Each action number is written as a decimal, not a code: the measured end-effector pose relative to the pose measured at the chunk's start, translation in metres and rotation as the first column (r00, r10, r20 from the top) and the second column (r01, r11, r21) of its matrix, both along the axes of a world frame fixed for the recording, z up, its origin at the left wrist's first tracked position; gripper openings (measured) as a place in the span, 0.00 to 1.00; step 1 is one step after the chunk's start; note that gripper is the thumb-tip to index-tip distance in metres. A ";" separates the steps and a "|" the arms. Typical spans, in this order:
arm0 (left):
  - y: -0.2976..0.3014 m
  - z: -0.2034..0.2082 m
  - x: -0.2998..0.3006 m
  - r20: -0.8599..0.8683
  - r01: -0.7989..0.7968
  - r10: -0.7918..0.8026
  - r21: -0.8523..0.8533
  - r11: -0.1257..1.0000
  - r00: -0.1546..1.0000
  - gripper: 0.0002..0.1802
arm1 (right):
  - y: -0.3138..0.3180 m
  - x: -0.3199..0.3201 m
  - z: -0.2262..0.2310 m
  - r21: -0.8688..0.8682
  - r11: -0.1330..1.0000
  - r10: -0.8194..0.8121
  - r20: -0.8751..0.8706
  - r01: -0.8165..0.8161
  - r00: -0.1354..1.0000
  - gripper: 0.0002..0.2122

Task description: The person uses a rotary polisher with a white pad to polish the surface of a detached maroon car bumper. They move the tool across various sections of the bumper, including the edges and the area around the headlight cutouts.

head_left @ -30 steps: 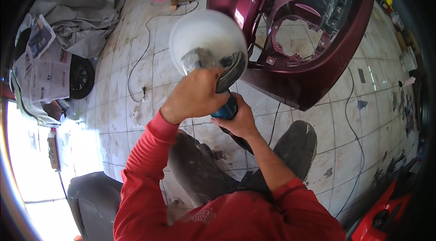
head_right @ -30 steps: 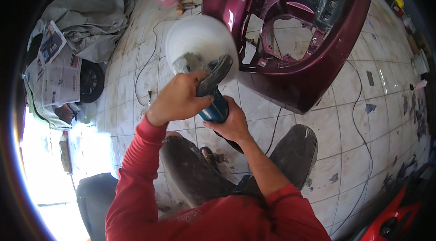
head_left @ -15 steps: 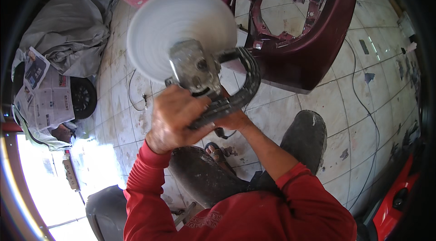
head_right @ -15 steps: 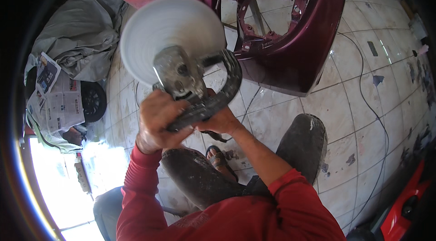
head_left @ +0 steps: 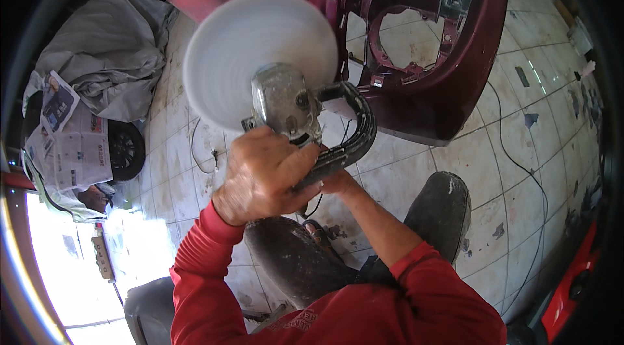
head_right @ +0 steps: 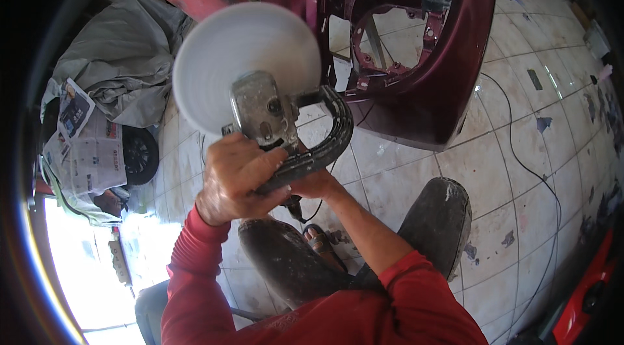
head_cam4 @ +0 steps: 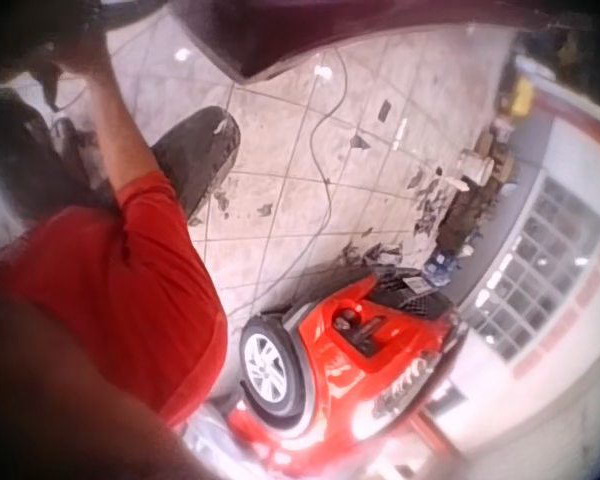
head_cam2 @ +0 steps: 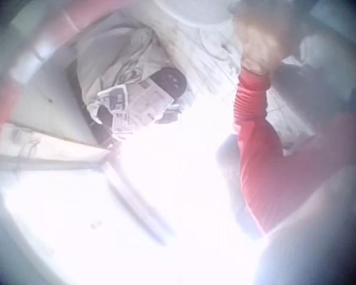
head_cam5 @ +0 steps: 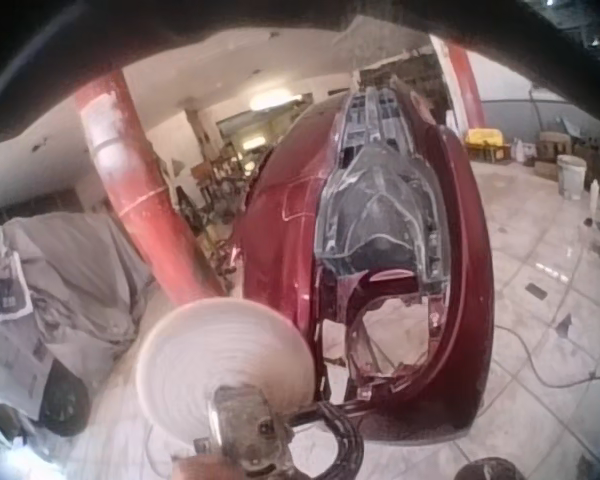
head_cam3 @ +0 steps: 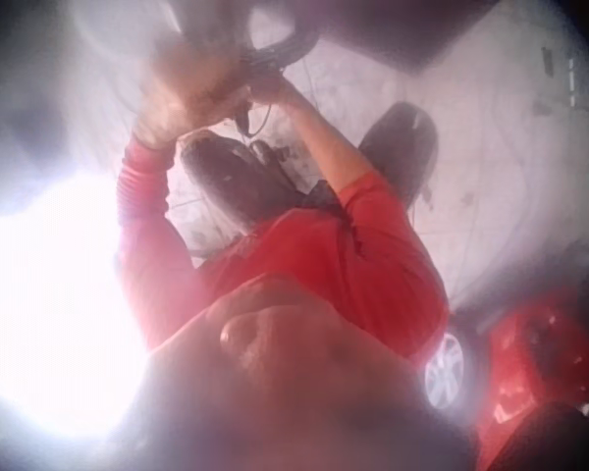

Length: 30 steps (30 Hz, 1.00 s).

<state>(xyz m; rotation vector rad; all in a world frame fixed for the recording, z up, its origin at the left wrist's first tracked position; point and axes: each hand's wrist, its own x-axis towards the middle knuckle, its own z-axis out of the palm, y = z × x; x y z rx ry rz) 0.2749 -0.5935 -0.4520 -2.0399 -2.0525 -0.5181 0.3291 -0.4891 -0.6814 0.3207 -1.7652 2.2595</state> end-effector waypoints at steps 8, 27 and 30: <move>0.046 0.061 -0.046 -0.122 0.113 -0.105 0.061 0.992 0.987 0.21 | 0.041 -0.039 0.082 -0.201 0.969 -0.166 -0.084 0.147 0.982 0.35; -0.011 -0.001 -0.035 0.138 0.126 -0.128 0.023 0.992 0.982 0.21 | -0.014 0.000 0.007 0.034 0.990 -0.140 0.100 0.138 0.985 0.45; -0.024 -0.015 -0.044 0.227 0.112 -0.111 0.009 0.994 0.968 0.27 | -0.018 0.001 -0.014 0.200 0.962 -0.196 0.035 0.185 0.980 0.45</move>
